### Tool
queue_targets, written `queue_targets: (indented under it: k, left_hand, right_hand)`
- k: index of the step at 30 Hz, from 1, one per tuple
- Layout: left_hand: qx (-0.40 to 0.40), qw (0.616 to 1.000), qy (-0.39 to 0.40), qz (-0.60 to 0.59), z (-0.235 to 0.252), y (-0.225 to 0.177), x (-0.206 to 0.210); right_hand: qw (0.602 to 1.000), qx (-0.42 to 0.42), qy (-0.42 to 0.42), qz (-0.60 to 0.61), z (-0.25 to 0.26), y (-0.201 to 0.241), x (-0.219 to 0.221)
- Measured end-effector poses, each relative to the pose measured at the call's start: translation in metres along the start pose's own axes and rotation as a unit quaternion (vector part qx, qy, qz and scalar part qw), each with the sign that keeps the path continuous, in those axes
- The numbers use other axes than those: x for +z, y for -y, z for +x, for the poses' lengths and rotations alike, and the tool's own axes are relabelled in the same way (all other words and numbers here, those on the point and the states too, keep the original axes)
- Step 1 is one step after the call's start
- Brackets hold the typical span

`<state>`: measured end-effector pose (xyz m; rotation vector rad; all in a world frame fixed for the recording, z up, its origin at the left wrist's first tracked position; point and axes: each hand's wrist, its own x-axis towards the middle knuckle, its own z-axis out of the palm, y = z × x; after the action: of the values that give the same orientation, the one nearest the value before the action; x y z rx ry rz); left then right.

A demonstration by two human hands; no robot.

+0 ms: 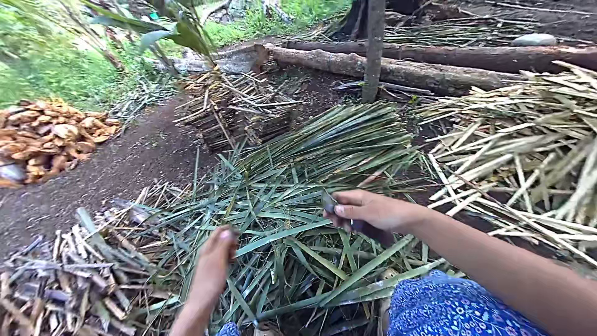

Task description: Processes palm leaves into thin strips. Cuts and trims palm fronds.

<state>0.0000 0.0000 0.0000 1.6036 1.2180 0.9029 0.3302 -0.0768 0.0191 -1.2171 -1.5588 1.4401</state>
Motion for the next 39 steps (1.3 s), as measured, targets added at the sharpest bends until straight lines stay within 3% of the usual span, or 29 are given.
queue_targets:
  k: [5, 10, 13, 18, 23, 28, 30, 36, 39]
  left_hand:
    - [0.072, 0.985, 0.149, -0.049, -0.007, -0.035, 0.078]
    - [0.066, 0.952, 0.247, -0.169, -0.025, -0.048, 0.101]
    - [0.065, 0.954, 0.239, -0.166, -0.033, -0.054, 0.107]
    - [0.158, 0.959, 0.212, -0.100, -0.035, -0.048, 0.116]
    - [0.139, 0.953, 0.251, -0.103, -0.035, -0.047, 0.112]
    - [0.126, 0.952, 0.261, -0.095, -0.031, -0.044, 0.105]
    - [0.113, 0.956, 0.259, -0.080, -0.030, -0.042, 0.105]
    - [0.089, 0.955, 0.277, -0.051, -0.030, -0.042, 0.103]
    - [0.071, 0.950, 0.302, -0.041, -0.026, -0.042, 0.093]
  right_hand:
    - [0.991, -0.064, 0.021, 0.117, -0.009, 0.007, 0.031]
    - [0.992, -0.106, 0.033, 0.052, -0.020, 0.000, 0.032]
    - [0.993, -0.114, 0.017, 0.040, -0.026, -0.003, 0.035]
    - [0.982, -0.179, -0.055, 0.015, -0.033, -0.008, 0.039]
    - [0.965, -0.212, -0.156, -0.012, -0.041, -0.009, 0.027]
    - [0.941, -0.219, -0.243, 0.085, -0.049, -0.006, 0.004]
    - [0.946, -0.209, -0.228, 0.102, -0.050, -0.005, 0.004]
    - [0.990, -0.133, -0.039, 0.014, -0.041, -0.011, 0.024]
    - [0.980, -0.163, -0.101, 0.048, -0.043, -0.015, 0.012]
